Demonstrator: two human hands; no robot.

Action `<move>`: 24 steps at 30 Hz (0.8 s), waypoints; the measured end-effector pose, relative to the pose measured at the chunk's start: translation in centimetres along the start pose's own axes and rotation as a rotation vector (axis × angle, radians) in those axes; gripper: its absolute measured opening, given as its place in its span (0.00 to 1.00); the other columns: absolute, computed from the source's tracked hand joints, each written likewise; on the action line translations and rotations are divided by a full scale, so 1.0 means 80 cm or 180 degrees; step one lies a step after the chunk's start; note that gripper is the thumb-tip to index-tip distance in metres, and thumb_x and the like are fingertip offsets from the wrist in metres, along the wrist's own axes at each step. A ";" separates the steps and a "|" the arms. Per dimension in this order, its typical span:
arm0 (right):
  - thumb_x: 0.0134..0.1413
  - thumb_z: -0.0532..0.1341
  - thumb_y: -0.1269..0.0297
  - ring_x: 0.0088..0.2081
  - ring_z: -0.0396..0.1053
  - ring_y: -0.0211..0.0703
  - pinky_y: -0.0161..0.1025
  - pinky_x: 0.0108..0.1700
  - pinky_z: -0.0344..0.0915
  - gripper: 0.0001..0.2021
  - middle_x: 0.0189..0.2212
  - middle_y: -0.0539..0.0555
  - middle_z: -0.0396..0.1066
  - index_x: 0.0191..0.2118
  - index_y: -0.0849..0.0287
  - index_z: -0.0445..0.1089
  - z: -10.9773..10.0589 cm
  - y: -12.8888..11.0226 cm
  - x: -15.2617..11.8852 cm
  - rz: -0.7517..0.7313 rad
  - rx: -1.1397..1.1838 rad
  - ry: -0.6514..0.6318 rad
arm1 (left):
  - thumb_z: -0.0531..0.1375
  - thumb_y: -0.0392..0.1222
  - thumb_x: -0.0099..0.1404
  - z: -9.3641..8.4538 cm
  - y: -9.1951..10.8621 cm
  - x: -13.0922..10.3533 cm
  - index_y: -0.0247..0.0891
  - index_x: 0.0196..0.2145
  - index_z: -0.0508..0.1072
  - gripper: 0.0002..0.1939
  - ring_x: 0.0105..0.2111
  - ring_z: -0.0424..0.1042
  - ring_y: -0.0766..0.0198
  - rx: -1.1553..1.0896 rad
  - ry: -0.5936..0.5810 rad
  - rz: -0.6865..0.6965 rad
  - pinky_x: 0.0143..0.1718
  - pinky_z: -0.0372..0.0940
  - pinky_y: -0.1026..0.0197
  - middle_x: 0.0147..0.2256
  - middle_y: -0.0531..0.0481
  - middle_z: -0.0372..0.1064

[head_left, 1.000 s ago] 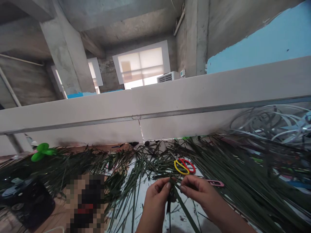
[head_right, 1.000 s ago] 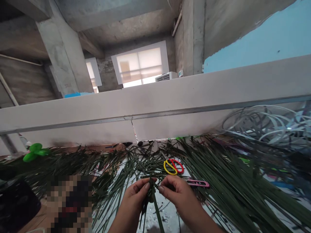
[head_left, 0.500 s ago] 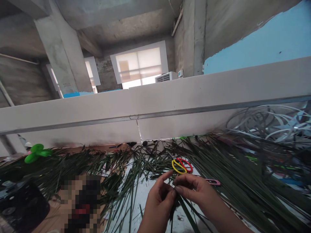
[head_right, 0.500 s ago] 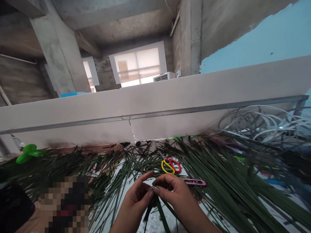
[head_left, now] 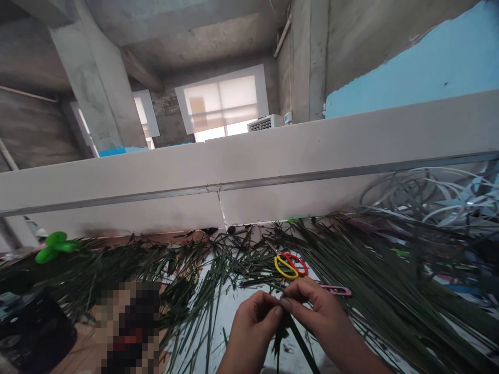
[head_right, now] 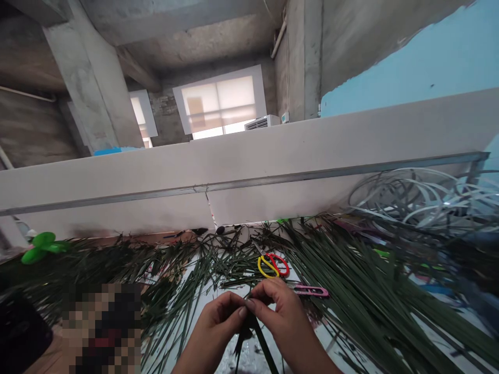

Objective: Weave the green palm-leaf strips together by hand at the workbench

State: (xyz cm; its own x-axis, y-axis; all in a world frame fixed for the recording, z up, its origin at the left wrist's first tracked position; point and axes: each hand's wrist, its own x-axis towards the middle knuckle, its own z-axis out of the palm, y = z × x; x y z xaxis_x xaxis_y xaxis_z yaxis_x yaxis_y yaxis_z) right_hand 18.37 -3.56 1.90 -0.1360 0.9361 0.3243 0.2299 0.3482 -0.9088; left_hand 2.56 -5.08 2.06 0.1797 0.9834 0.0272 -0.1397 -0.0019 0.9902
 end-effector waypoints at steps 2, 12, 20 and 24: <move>0.50 0.65 0.52 0.36 0.67 0.49 0.42 0.40 0.62 0.13 0.29 0.52 0.70 0.29 0.57 0.72 0.001 -0.002 0.001 0.0150 0.0256 -0.0127 | 0.71 0.56 0.48 -0.001 0.002 0.001 0.33 0.27 0.72 0.23 0.24 0.63 0.66 0.0056 0.0060 0.0042 0.28 0.59 0.62 0.23 0.52 0.66; 0.44 0.70 0.47 0.25 0.57 0.37 0.35 0.31 0.55 0.19 0.19 0.43 0.60 0.25 0.58 0.68 0.014 0.012 0.007 0.0520 0.1569 -0.0572 | 0.70 0.53 0.48 -0.004 -0.001 0.005 0.35 0.26 0.70 0.20 0.23 0.63 0.66 -0.0159 0.0374 0.0227 0.27 0.58 0.62 0.22 0.53 0.66; 0.43 0.70 0.48 0.27 0.65 0.41 0.37 0.32 0.59 0.18 0.20 0.46 0.67 0.24 0.57 0.68 0.008 0.000 0.005 0.0664 0.1657 -0.0810 | 0.72 0.54 0.45 0.003 0.000 0.001 0.35 0.26 0.71 0.22 0.22 0.62 0.67 -0.0515 0.0477 0.0107 0.26 0.57 0.64 0.22 0.54 0.65; 0.43 0.70 0.47 0.25 0.64 0.40 0.36 0.30 0.58 0.19 0.20 0.46 0.67 0.24 0.58 0.68 0.007 0.006 0.007 0.0596 0.1507 -0.0813 | 0.72 0.54 0.46 -0.001 0.001 0.001 0.35 0.27 0.72 0.22 0.22 0.63 0.68 -0.0566 0.0449 0.0037 0.26 0.58 0.64 0.22 0.54 0.66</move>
State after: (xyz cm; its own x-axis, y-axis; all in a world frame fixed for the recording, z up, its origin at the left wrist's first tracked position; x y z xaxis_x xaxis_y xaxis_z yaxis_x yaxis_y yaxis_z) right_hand 17.86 -2.91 1.51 -0.3767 0.9177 0.1261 -0.1766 0.0625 -0.9823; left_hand 2.48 -4.95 2.09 0.0407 0.9991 0.0067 -0.3127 0.0064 0.9498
